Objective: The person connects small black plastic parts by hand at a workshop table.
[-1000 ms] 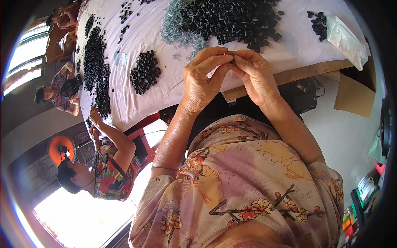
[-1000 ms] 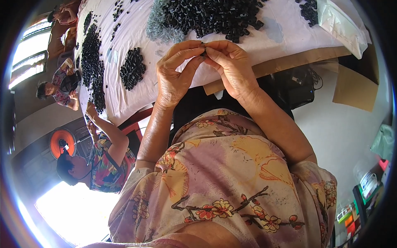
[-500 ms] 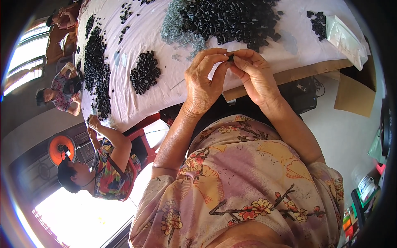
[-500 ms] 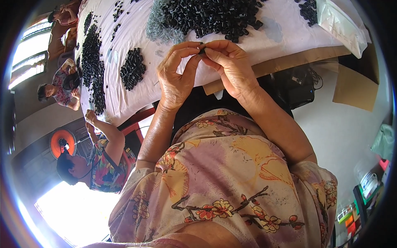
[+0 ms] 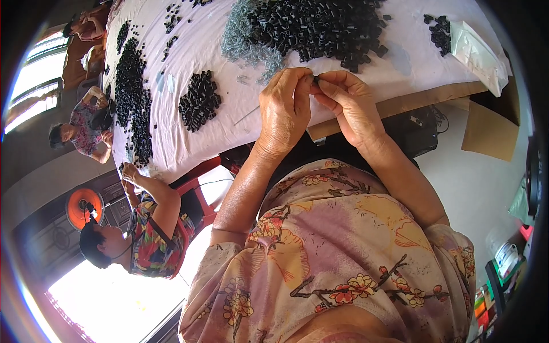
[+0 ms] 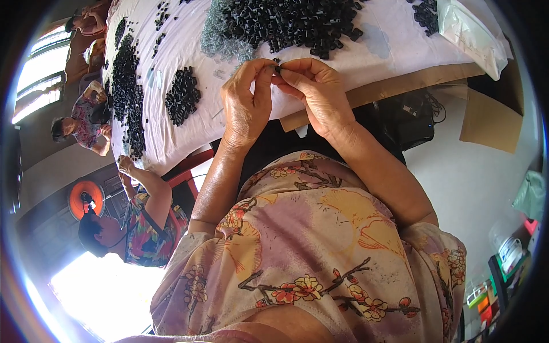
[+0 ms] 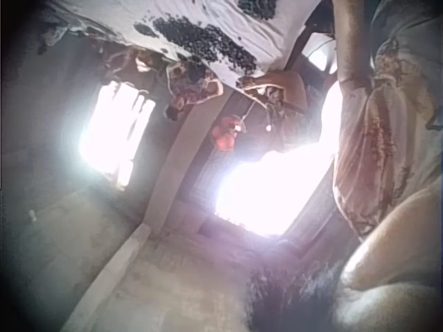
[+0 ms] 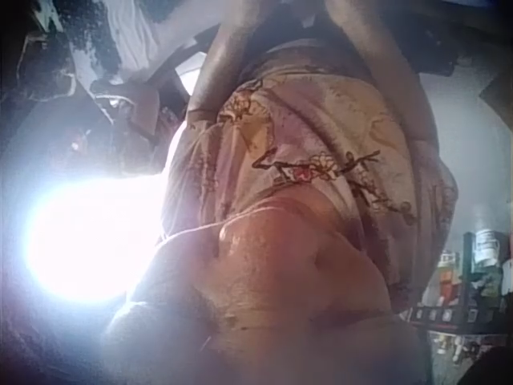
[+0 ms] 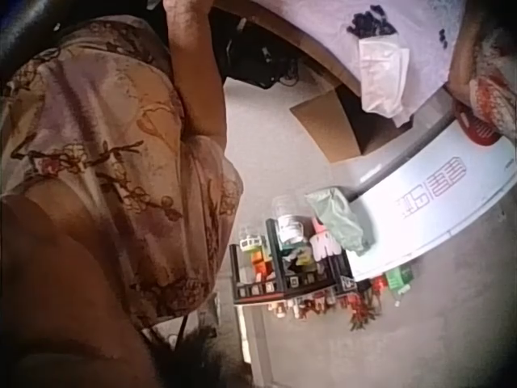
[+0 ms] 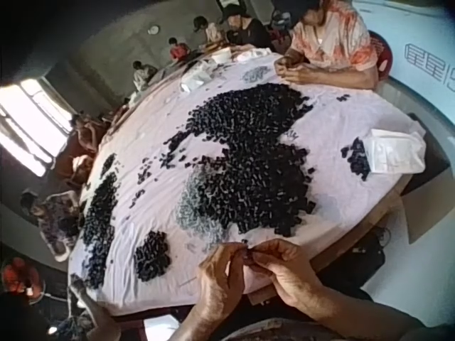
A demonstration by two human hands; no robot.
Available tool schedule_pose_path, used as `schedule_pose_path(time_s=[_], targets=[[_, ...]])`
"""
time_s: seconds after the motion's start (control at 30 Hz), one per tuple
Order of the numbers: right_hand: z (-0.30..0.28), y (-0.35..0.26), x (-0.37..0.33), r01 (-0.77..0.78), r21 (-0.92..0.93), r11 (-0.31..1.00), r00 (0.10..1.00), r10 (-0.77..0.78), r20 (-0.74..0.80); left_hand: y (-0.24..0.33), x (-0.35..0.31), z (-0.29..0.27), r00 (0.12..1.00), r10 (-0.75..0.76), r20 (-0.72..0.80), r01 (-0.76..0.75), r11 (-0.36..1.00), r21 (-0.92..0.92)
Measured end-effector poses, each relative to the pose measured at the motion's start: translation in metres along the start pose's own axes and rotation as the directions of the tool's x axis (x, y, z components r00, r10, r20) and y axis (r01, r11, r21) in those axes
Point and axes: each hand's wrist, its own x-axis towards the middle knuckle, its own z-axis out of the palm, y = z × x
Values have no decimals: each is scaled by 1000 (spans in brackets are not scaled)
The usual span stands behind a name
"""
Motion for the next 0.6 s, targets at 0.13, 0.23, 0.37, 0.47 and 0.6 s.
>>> schedule_pose_path(time_s=[0.13,0.23,0.37,0.47,0.6], targets=[[1,0,0,-2,-19,1000,1000,2,-16,0,2,2,1000,17,9,-17,1000,17],[1,0,-1,-14,-30,999,999,14,-30,-2,2,5,999,2,32,-5,997,72],[0,3,-1,2,-53,999,998,-6,-62,-4,2,10,998,61,26,-64,986,153],[1,3,-2,23,-59,998,997,-27,-74,-4,3,14,995,94,19,-96,979,179],[3,2,-3,37,-63,997,995,-42,-86,-2,4,15,996,85,17,-86,982,167]])
